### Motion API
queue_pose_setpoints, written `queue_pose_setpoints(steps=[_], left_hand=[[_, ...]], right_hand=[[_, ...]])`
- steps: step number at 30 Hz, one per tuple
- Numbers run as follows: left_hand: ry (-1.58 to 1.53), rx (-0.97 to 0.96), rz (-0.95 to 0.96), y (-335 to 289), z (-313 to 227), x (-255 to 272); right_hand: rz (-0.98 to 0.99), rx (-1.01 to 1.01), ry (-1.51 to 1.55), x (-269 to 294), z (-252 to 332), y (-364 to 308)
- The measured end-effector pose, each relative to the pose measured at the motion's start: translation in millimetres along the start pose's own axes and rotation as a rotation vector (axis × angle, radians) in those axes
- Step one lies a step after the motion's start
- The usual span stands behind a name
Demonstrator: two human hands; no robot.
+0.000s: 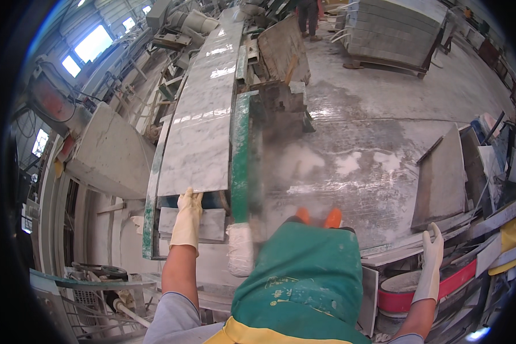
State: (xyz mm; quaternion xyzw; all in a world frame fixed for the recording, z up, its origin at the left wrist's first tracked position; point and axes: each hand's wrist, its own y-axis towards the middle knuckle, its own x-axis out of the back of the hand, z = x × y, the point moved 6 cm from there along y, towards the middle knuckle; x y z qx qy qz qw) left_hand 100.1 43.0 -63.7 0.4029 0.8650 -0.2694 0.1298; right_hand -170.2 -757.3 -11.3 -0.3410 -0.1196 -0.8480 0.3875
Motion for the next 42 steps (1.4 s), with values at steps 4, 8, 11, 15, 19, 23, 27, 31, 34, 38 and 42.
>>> queue_pose_setpoints(steps=[4, 8, 11, 15, 19, 23, 27, 31, 34, 38, 42], left_hand=[[0.023, 0.037, -0.021, 4, 2, 3], [0.127, 0.032, -0.055, 7, 2, 4], [0.351, 0.061, -0.061, 8, -2, 9], [0.483, 0.159, -0.028, 11, -9, 22], [0.279, 0.243, 0.062, 14, -8, 23], [0.173, 0.253, 0.065, 4, -9, 19], [0.221, 0.161, 0.170, -26, -18, 8], [0.477, 0.015, 0.146, -52, -26, -7], [0.628, -0.238, 0.255, -67, -24, -46], [1.005, -0.670, 0.577, -104, -12, -116], [1.271, -0.998, 0.852, -145, 17, -169]], right_hand=[[0.021, -0.043, 0.062, -11, 2, 7], [0.047, -0.026, 0.072, -18, 20, 10], [0.042, -0.004, -0.112, -13, 31, 9], [-0.002, 0.026, -0.234, 7, 17, 9], [-0.146, 0.147, -0.422, 44, -28, 18], [-0.436, 0.175, -0.797, 100, -82, 22], [-0.575, -0.031, -0.850, 158, -133, 14], [-0.642, -0.303, -0.805, 188, -173, -1], [-0.705, -0.278, -0.841, 184, -173, -6], [-0.770, -0.225, -0.858, 184, -153, -9], [-0.864, -0.138, -0.850, 196, -133, -11]])
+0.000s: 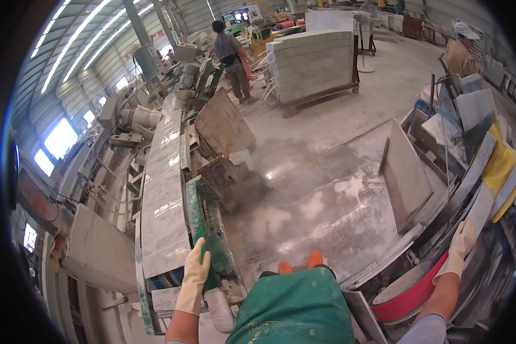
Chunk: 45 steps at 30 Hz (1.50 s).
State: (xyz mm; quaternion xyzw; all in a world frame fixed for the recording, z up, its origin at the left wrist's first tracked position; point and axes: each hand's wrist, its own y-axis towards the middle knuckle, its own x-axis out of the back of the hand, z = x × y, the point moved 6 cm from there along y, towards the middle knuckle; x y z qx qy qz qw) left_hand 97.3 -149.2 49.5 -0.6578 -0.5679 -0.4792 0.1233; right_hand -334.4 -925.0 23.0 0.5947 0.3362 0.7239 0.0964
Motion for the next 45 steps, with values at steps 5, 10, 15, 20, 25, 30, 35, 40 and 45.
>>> queue_pose_setpoints(steps=[5, 10, 15, 20, 25, 30, 35, 40, 45], left_hand=[[0.249, -0.122, 0.156, 12, -9, -38], [0.357, -0.136, 0.124, 4, 12, -56], [0.341, -0.057, 0.044, -2, 26, -55], [0.325, -0.045, 0.008, -3, 27, -54], [0.324, -0.047, 0.000, -4, 27, -55], [0.314, -0.050, -0.013, -3, 28, -55], [0.294, -0.011, 0.020, -4, 26, -54], [0.276, -0.006, 0.010, -3, 23, -52], [0.263, -0.005, 0.000, -4, 24, -52]], right_hand=[[-0.089, -0.051, 0.066, 2, -6, -3], [0.045, -0.122, -0.124, 1, -9, -6], [0.234, -0.204, -0.198, -3, -6, -11], [0.157, -0.164, -0.204, -2, -4, -18], [0.165, -0.170, -0.187, 3, 0, -24], [0.207, -0.172, -0.192, 12, 7, -29], [0.131, -0.142, -0.171, 15, 10, -37], [0.114, -0.132, -0.170, 17, 11, -44], [0.154, -0.127, -0.155, 22, 14, -49]])
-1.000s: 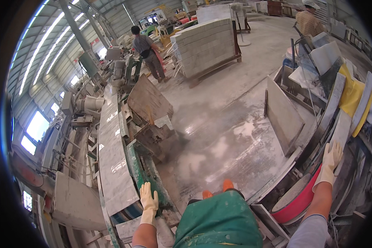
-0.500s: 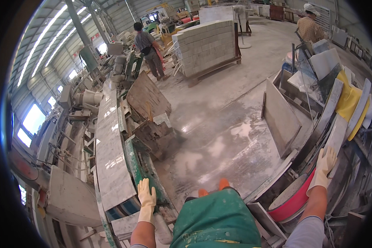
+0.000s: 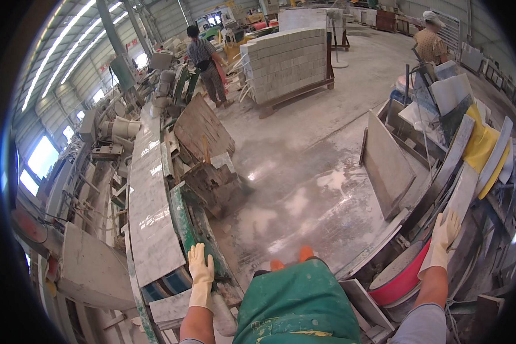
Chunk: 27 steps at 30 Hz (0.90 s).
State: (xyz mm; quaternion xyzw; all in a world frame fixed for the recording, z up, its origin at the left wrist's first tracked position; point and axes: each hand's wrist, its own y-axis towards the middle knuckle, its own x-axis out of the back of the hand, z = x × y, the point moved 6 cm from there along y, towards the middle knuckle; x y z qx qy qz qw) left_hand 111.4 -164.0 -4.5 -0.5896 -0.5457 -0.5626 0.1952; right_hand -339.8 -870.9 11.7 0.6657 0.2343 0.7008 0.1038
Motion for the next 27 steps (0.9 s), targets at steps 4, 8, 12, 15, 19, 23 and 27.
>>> queue_pose_setpoints(steps=[4, 8, 12, 15, 19, 23, 27], left_hand=[[-0.005, 0.000, -0.008, 0, 1, -1], [0.008, -0.014, -0.023, -1, 2, -2], [-0.006, -0.036, -0.049, -2, 4, -4], [-0.011, -0.052, -0.067, -2, 5, -4], [-0.022, -0.045, -0.068, -2, 4, -3], [-0.021, -0.042, -0.069, -1, 0, 0], [-0.037, -0.043, -0.073, -1, -2, 2]], right_hand=[[0.006, 0.011, 0.008, 5, 2, -6], [0.021, 0.010, 0.013, 8, 3, -11], [0.052, -0.006, -0.003, 12, 6, -17], [0.092, -0.033, 0.002, 21, 11, -22], [0.154, -0.097, -0.002, 36, 18, -32], [0.156, -0.116, 0.005, 49, 25, -40], [0.143, -0.108, -0.010, 59, 32, -48]])
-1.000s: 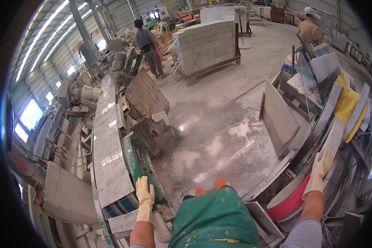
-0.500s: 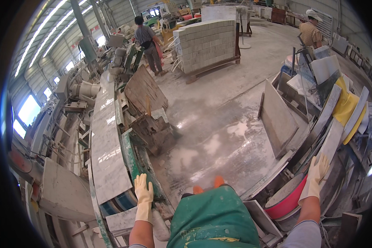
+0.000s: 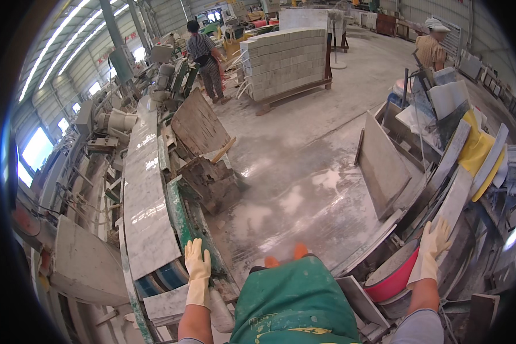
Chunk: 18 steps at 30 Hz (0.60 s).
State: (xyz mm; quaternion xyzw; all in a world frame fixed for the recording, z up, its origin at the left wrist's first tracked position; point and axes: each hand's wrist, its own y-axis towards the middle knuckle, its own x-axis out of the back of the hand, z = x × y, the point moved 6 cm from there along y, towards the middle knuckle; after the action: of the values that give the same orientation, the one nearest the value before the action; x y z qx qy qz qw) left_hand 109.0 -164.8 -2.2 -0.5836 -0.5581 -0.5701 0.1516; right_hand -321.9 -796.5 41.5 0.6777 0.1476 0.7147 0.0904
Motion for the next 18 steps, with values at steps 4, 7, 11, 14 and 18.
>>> queue_pose_setpoints(steps=[4, 7, 11, 14, 18], left_hand=[[-0.009, -0.005, -0.007, 1, -1, 1], [-0.010, -0.009, -0.017, 1, -3, 4], [-0.035, 0.049, 0.028, 0, -5, 5], [-0.071, -0.001, -0.059, 1, -10, 11], [-0.069, -0.032, -0.114, 4, -15, 17]], right_hand=[[0.035, -0.062, -0.002, 3, 3, -7], [0.014, -0.046, -0.010, 2, 4, -10], [0.000, 0.012, 0.050, 0, -2, -23], [0.046, 0.053, 0.131, 4, -9, -35], [0.166, -0.133, 0.151, 3, -25, -25]])
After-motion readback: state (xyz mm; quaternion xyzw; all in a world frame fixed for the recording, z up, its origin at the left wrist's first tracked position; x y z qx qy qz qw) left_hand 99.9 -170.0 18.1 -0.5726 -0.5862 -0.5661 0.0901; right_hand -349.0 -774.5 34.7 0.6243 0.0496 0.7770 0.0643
